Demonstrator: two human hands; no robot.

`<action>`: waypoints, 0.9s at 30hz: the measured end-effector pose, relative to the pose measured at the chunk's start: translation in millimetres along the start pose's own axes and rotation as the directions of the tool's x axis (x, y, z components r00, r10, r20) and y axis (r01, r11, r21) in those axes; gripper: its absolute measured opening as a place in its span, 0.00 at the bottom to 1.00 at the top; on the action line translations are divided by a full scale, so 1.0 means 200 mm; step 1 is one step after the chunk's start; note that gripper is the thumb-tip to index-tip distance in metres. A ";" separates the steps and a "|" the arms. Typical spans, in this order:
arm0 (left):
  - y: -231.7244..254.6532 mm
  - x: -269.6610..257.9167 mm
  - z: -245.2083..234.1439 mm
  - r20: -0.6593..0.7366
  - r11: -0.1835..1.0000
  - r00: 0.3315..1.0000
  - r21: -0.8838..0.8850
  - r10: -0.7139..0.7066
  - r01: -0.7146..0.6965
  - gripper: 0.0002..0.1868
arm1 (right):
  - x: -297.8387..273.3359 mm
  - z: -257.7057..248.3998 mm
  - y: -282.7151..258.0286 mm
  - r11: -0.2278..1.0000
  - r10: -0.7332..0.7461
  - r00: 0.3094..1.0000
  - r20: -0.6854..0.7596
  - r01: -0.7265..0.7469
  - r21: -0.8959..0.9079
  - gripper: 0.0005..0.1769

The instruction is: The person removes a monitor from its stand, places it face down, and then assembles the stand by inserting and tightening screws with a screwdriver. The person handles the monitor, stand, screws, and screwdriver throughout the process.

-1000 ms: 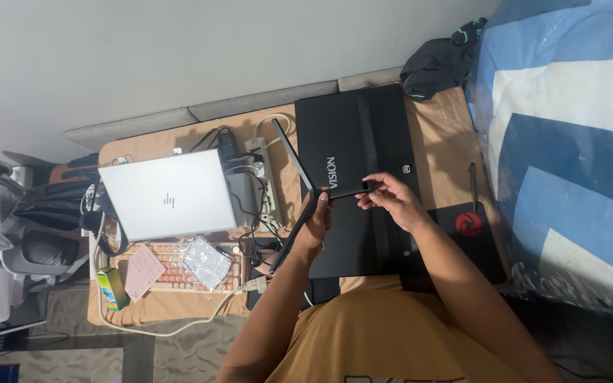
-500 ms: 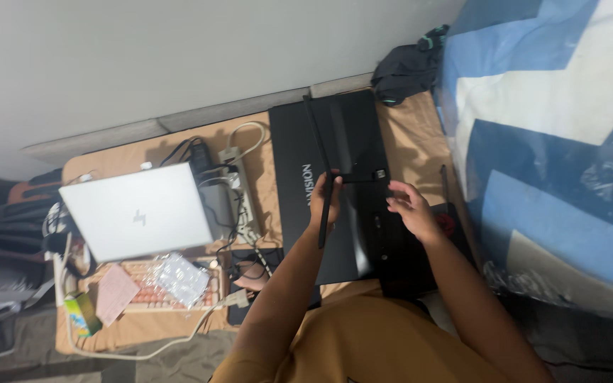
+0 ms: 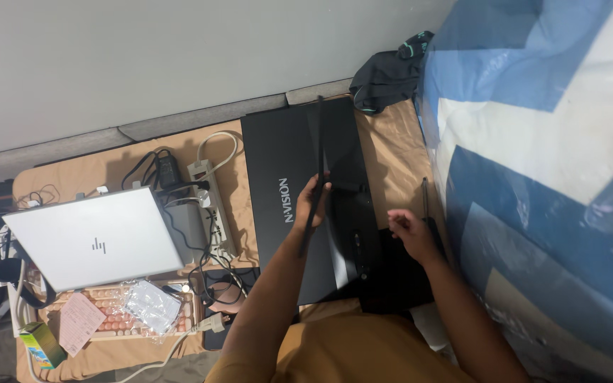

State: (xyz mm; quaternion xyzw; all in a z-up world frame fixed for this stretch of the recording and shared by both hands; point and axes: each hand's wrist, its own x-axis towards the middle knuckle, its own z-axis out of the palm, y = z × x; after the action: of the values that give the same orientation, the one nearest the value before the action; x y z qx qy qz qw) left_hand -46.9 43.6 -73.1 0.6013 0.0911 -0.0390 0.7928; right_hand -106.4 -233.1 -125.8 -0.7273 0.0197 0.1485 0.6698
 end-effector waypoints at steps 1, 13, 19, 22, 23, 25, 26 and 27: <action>0.00 0.02 -0.01 0.022 1.000 1.000 -0.021 0.022 -0.022 0.13 | 0.05 0.01 -0.01 1.000 -0.017 1.000 -0.002 0.017 0.018 0.13; 0.12 0.23 0.02 0.156 0.953 0.962 0.243 -0.224 0.183 0.21 | 0.45 0.14 -0.33 0.997 -0.072 0.997 0.025 0.072 -0.017 0.22; 0.14 0.32 0.08 0.329 0.924 0.900 0.343 -0.286 0.169 0.22 | 0.55 0.15 -0.49 0.996 -0.084 0.996 -0.035 0.085 0.023 0.35; 0.11 0.35 0.08 0.398 0.902 0.857 0.403 -0.328 0.158 0.20 | 0.57 0.16 -0.49 0.993 -0.058 0.998 -0.028 0.061 0.104 0.29; 0.10 0.36 0.08 0.403 0.902 0.854 0.403 -0.330 0.158 0.21 | 0.57 0.16 -0.48 0.991 -0.055 0.998 -0.026 0.058 0.125 0.26; 0.08 0.35 0.08 0.412 0.902 0.848 0.402 -0.334 0.160 0.21 | 0.56 0.16 -0.45 0.995 0.002 1.000 -0.025 0.000 0.096 0.27; 0.07 0.34 0.07 0.372 0.894 0.862 0.410 -0.344 0.179 0.22 | 0.54 0.17 -0.43 0.996 0.032 0.999 -0.024 -0.030 0.083 0.27; 0.07 0.33 0.07 0.332 0.886 0.875 0.418 -0.353 0.198 0.22 | 0.53 0.17 -0.41 0.997 0.036 0.999 0.007 -0.037 0.067 0.25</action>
State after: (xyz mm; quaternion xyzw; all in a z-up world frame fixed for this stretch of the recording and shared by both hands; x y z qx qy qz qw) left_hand 20.9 36.5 -68.2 0.6998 0.0047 -0.2919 0.6519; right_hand 7.0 -173.1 -74.4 -0.7034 0.0359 0.1621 0.6911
